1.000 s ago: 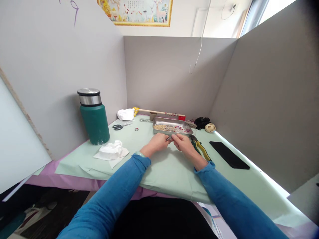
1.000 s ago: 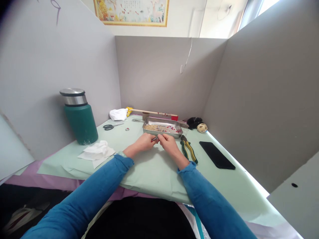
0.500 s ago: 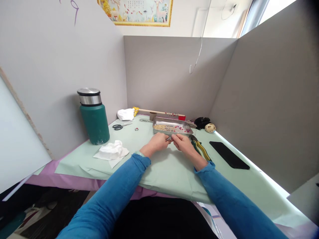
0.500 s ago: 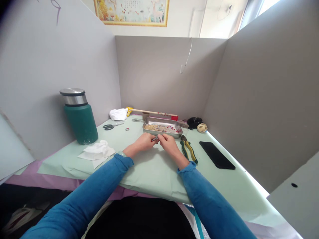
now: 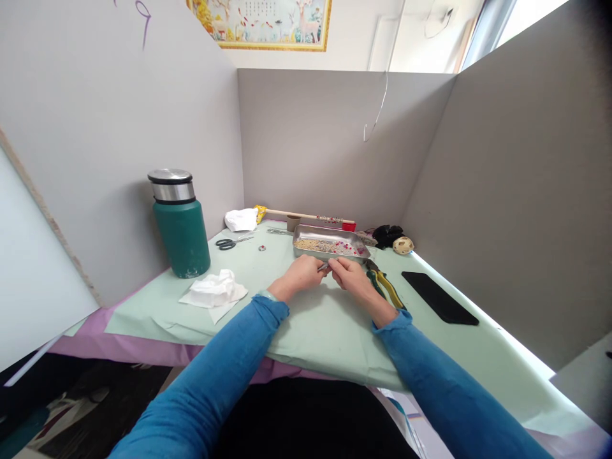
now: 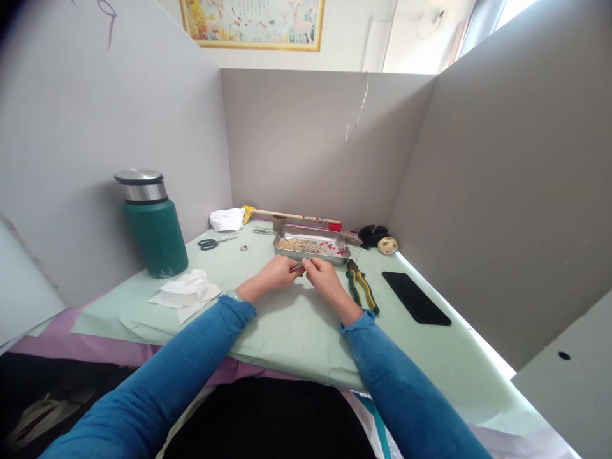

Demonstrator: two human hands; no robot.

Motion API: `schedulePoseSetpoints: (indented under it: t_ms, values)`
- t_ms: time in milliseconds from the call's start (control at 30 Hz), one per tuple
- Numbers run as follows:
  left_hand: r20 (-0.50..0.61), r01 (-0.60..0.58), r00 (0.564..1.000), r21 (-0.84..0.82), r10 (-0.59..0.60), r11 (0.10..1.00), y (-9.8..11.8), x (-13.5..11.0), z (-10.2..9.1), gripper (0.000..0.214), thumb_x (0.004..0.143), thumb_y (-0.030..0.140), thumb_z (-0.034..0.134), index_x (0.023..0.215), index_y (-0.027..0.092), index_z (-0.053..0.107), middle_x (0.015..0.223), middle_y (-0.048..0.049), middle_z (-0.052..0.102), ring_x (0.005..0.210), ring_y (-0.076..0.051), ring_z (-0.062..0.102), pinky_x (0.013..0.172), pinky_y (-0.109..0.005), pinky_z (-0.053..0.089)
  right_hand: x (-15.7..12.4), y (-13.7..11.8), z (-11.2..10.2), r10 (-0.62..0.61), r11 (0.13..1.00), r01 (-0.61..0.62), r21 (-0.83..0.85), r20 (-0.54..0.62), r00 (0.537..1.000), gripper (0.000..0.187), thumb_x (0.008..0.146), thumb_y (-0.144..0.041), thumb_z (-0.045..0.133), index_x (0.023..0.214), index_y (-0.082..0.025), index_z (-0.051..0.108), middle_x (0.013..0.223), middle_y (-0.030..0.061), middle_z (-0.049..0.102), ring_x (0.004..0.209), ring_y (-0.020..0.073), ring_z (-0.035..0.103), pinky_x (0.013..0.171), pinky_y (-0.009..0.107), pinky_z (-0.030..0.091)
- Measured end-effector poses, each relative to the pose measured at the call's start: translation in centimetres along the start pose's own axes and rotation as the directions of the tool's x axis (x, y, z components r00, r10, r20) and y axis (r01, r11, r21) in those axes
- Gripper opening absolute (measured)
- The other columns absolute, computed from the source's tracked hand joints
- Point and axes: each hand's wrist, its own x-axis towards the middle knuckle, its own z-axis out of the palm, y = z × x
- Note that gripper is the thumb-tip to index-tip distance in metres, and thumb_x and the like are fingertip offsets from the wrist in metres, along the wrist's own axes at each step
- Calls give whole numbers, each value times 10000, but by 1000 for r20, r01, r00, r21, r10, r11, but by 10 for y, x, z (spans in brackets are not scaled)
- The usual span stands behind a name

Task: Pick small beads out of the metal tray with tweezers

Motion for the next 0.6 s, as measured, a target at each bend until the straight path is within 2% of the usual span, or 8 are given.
schedulePoseSetpoints:
  t_ms: [600]
  values:
    - [7,-42,999,21,42,999,-3,1,4,382,866,393,415,776,161,705,747,-89,691,674,-177,593,654,-266,422,1,1,-1,9,1000,-8,-28,24,1000,404,771,-533,503,567,-201,399,470,-40,408,458,89,340,475,251,269]
